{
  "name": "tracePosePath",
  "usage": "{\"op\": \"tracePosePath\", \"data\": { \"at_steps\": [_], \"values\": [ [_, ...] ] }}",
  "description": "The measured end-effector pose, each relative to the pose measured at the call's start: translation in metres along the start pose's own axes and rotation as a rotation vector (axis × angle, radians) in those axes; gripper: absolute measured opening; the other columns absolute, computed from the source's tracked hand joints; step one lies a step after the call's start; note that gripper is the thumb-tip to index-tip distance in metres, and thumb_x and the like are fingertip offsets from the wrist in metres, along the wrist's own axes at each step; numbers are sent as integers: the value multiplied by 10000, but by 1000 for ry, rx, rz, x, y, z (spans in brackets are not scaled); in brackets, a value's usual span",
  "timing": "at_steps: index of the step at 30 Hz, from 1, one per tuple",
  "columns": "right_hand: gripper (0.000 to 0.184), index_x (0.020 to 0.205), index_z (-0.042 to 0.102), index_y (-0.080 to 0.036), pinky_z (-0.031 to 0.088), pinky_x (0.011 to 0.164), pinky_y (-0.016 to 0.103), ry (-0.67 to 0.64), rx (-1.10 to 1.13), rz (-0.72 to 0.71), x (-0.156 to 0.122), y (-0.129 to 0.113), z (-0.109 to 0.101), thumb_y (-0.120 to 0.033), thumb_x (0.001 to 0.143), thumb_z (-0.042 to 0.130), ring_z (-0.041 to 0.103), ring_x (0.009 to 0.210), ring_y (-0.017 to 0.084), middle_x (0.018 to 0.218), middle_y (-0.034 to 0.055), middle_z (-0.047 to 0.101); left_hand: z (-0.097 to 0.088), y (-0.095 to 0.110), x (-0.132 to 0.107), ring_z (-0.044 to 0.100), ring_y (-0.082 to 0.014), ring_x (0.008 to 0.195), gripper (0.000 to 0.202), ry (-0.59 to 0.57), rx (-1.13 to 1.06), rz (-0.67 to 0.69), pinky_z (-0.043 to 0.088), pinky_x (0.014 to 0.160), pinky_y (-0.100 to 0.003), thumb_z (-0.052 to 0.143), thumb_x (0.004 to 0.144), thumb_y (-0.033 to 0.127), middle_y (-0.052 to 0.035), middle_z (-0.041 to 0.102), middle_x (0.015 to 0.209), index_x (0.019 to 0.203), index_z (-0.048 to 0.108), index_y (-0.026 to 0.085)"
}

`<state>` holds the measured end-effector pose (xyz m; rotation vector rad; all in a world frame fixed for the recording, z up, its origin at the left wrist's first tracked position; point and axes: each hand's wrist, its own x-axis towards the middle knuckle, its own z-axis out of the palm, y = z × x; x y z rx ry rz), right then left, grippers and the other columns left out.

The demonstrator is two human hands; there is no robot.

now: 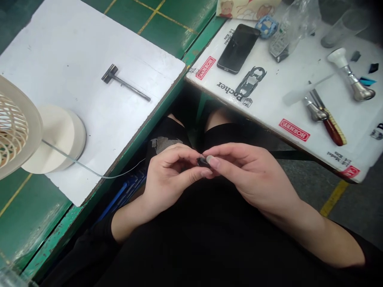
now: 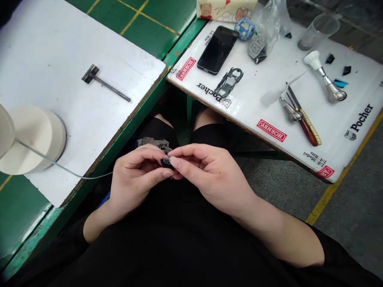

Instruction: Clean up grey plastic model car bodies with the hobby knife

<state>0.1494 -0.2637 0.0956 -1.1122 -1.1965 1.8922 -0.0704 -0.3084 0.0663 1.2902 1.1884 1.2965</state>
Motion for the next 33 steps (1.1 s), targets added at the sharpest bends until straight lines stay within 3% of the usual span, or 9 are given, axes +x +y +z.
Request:
{"op": "tracePosePath", "data": {
  "at_steps": [6, 13, 21, 27, 33],
  "values": [
    [341, 1112, 910, -217, 785, 819, 281, -29, -51, 4, -3, -3, -6, -467, 973, 1095, 913, 881, 220, 992, 56, 911, -2, 0, 5, 877, -200, 890, 185, -21, 41, 48, 775, 786, -291, 1087, 948, 340, -59, 898, 1008, 1063, 969, 256],
    [287, 1095, 865, -220, 782, 783, 280, -57, 85, 18, -2, 6, -7, -438, 1034, 1041, 897, 821, 197, 950, 34, 897, 0, -4, 8, 875, -194, 853, 238, -12, 15, 96, 765, 766, -288, 1106, 920, 386, -48, 898, 996, 1107, 996, 287],
    [122, 1121, 868, -254, 756, 791, 218, -101, 116, -2, -2, 8, -12, -306, 1097, 976, 891, 809, 149, 992, -7, 900, -1, -6, 12, 867, -191, 805, 209, -107, -193, -49, 754, 703, -287, 1113, 909, 349, -44, 896, 979, 1029, 971, 255],
    [128, 1105, 889, -249, 768, 764, 263, -116, 68, 25, -3, 5, -15, -302, 1065, 999, 870, 855, 168, 1170, 30, 888, 1, -8, 12, 876, -202, 789, 196, -135, -298, -149, 755, 684, -313, 1091, 941, 372, -60, 901, 1002, 986, 952, 241],
    [98, 1112, 882, -258, 749, 730, 256, -119, 125, 30, -2, 7, -11, -322, 1108, 957, 871, 924, 198, 1049, 33, 873, 4, -11, 7, 854, -188, 728, 186, -132, -489, -282, 730, 645, -281, 1098, 929, 289, -75, 904, 943, 1015, 956, 204]
  ]
}}
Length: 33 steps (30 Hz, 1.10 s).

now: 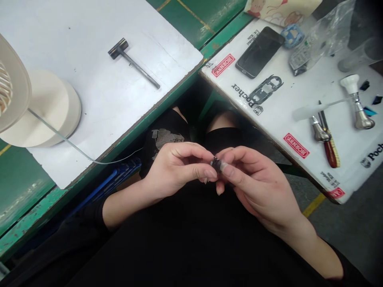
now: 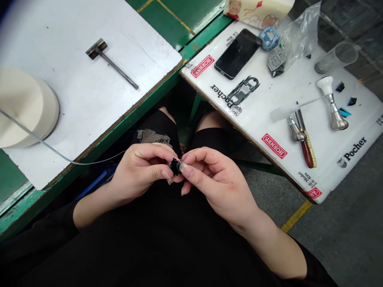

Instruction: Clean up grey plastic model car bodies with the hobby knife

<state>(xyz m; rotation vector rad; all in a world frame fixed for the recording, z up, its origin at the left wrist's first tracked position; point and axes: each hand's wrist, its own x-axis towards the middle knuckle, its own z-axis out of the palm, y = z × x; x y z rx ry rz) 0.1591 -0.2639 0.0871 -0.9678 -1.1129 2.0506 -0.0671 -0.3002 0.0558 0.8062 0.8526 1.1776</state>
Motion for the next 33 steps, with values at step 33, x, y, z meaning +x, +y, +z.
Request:
{"op": "tracePosePath", "data": {
  "at_steps": [33],
  "values": [
    [72, 1086, 871, -259, 734, 749, 226, 57, -109, -139, 3, 7, 8, -248, 1149, 903, 817, 847, 127, 1090, 9, 795, 6, 10, -7, 906, -197, 793, 306, 2, 142, 133, 774, 772, -256, 1079, 923, 201, -57, 934, 972, 1210, 1009, 281]
  ]
}}
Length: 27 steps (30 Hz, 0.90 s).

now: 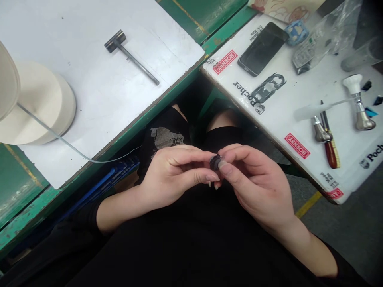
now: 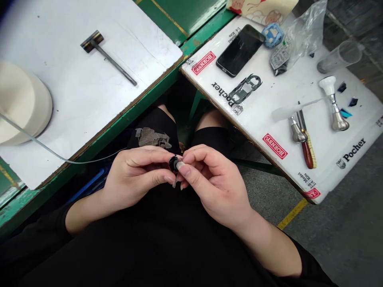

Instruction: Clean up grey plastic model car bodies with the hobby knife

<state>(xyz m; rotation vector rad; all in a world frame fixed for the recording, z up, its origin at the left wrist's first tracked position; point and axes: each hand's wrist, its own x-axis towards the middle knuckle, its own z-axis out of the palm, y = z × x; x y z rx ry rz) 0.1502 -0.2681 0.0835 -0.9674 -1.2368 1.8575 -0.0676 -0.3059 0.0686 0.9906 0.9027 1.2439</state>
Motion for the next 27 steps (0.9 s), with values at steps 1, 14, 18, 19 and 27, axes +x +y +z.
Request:
{"op": "tracePosePath", "data": {
  "at_steps": [1, 14, 18, 19, 27],
  "values": [
    [73, 1087, 871, -260, 734, 750, 226, 17, -41, -24, 0, 0, 0, -243, 1152, 897, 811, 840, 121, 1109, 9, 788, 1, 2, 0, 909, -195, 812, 318, 6, 31, -5, 774, 788, -250, 1079, 925, 200, -52, 933, 977, 1223, 1007, 287],
    [36, 1163, 843, -287, 738, 756, 281, 136, -298, -177, -6, 13, -5, -261, 1164, 868, 795, 882, 148, 1213, 21, 791, 9, 1, -4, 848, -145, 802, 163, 75, 97, -71, 723, 782, -215, 1012, 1024, 260, -28, 895, 936, 1186, 1004, 261],
    [83, 1172, 832, -284, 721, 735, 298, 134, -428, -266, -6, 13, -5, -206, 1149, 847, 793, 898, 172, 1181, 33, 796, 7, -2, -5, 878, -199, 848, 147, 94, 185, 36, 731, 805, -281, 992, 1047, 303, -53, 919, 967, 1189, 1004, 269],
    [98, 1188, 832, -286, 722, 749, 320, 133, -470, -287, -6, 13, -5, -198, 1146, 841, 796, 918, 186, 1189, 41, 797, 7, -2, -5, 883, -211, 854, 139, 99, 206, 73, 733, 815, -295, 991, 1047, 310, -56, 924, 959, 1180, 1004, 271],
    [335, 1298, 833, -317, 711, 845, 436, 145, -759, -516, -7, 12, -9, -93, 1055, 884, 813, 1042, 264, 1206, 53, 843, 3, -3, -1, 908, -263, 1040, 125, 126, 251, 139, 762, 946, -350, 994, 1041, 313, -101, 951, 1132, 1162, 1005, 283]
  ]
}}
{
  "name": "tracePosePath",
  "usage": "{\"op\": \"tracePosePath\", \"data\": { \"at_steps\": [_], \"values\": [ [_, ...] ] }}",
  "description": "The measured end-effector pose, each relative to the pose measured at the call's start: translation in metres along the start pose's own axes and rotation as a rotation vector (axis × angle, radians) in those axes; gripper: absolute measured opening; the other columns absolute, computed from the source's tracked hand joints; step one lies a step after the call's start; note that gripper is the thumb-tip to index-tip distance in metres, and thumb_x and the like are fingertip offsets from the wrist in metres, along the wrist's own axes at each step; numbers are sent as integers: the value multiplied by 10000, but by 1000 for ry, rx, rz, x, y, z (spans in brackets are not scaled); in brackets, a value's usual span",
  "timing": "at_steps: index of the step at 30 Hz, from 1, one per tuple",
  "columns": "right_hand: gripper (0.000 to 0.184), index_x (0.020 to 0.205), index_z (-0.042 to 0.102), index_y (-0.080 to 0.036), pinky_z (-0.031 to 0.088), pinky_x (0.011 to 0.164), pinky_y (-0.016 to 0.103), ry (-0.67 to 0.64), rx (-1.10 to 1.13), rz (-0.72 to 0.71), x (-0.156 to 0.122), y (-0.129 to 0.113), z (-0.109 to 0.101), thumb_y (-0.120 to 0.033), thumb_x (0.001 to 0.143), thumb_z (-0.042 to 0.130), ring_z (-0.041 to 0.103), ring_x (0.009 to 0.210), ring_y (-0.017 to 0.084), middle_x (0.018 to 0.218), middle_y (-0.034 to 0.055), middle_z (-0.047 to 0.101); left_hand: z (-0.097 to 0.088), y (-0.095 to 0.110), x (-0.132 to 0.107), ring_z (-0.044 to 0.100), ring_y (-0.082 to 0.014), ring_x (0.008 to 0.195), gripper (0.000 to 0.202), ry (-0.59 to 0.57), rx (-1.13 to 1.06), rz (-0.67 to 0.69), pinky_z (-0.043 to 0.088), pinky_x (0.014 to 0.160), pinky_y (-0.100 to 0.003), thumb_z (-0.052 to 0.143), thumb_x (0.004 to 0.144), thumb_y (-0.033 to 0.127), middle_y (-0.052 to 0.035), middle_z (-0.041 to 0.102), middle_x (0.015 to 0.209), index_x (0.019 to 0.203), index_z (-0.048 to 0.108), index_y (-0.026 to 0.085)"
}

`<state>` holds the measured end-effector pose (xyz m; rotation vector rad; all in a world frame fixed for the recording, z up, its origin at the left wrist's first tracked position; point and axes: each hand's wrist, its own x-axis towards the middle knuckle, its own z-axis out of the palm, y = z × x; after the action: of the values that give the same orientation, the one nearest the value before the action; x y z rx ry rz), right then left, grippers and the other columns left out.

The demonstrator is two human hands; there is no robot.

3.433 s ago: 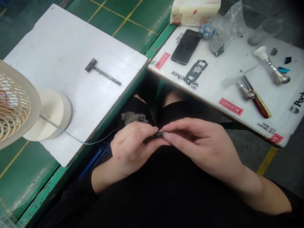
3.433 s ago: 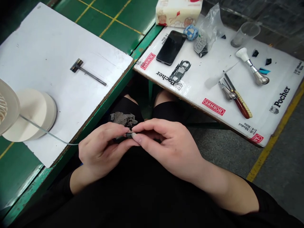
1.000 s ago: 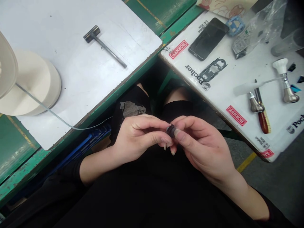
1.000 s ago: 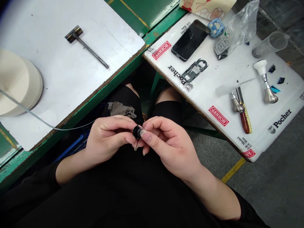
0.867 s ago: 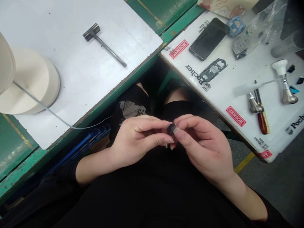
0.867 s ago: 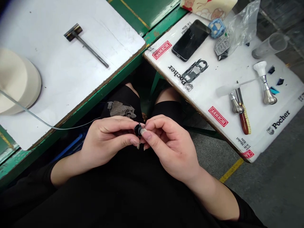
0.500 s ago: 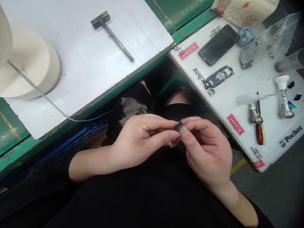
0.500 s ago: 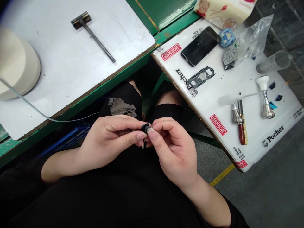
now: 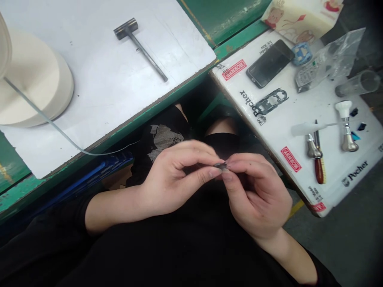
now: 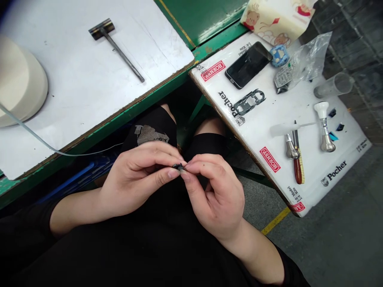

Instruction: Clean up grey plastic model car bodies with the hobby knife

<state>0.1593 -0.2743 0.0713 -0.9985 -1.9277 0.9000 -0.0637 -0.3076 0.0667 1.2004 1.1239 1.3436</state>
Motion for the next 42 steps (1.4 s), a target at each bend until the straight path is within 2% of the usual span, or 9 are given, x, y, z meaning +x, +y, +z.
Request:
{"op": "tracePosePath", "data": {
  "at_steps": [6, 9, 14, 17, 22, 25, 30, 36, 42],
  "values": [
    [393, 1324, 847, -315, 761, 856, 379, 4, -75, -146, 14, -11, -4, -43, 1046, 901, 825, 997, 221, 1166, 43, 843, -2, 1, -4, 929, -231, 974, 296, -1, -144, -137, 783, 916, -296, 1047, 982, 244, -70, 959, 1102, 1271, 981, 254],
    [391, 1320, 881, -311, 761, 810, 356, -10, -58, -174, 20, -19, -8, -26, 1053, 879, 827, 965, 216, 1136, 51, 839, -6, 7, -7, 929, -218, 972, 357, 1, -104, -128, 779, 913, -270, 1095, 918, 210, -57, 963, 1098, 1254, 979, 252],
    [287, 1333, 898, -327, 763, 811, 362, -33, 177, -4, 20, -20, -7, -157, 1102, 910, 829, 949, 208, 1212, 59, 838, -11, 9, -6, 941, -228, 991, 263, 16, -208, -145, 793, 945, -312, 1061, 952, 172, -65, 968, 1135, 1180, 956, 250],
    [382, 1411, 872, -316, 755, 800, 336, -5, 289, 11, 18, -15, 0, -252, 1057, 1003, 818, 931, 197, 1220, 54, 837, -8, 4, -2, 918, -195, 964, 188, 27, -424, -206, 787, 945, -318, 1008, 1003, 155, -59, 955, 1146, 1143, 937, 258],
    [260, 1284, 884, -310, 747, 784, 325, 19, 254, -69, 22, -13, 11, -262, 1058, 1002, 817, 865, 189, 1133, 32, 873, 4, -4, -1, 809, -136, 897, 212, 22, -606, -302, 743, 908, -298, 1108, 899, 285, 5, 794, 1080, 988, 916, 278],
    [202, 1227, 889, -314, 738, 798, 331, 44, 288, -71, 24, -14, 14, -218, 1071, 974, 831, 894, 197, 1116, 24, 881, 9, -5, -4, 790, -152, 919, 227, 3, -657, -353, 708, 882, -293, 1087, 934, 376, 11, 732, 1000, 1000, 889, 290],
    [182, 1173, 880, -285, 720, 783, 326, 124, 294, -46, 20, -17, 20, -192, 1053, 979, 820, 903, 199, 1092, 33, 853, 9, -4, -8, 740, -125, 832, 143, 11, -557, -285, 652, 769, -264, 1003, 1009, 331, -12, 815, 1076, 1109, 908, 294],
    [159, 1165, 891, -296, 712, 735, 341, 176, 295, -24, 16, -22, 21, -196, 1060, 955, 791, 861, 197, 1102, 36, 842, 4, -9, -14, 848, -202, 989, 154, 52, -344, -142, 726, 933, -360, 981, 1037, 356, -32, 882, 1104, 1149, 891, 298],
    [169, 1159, 907, -300, 702, 707, 332, 168, 377, 35, 15, -26, 23, -205, 1037, 976, 784, 878, 190, 1115, 32, 827, 3, -10, -17, 864, -205, 963, 231, 50, -323, -167, 748, 959, -379, 1021, 1007, 422, -47, 903, 1097, 1123, 887, 275]
  ]
}}
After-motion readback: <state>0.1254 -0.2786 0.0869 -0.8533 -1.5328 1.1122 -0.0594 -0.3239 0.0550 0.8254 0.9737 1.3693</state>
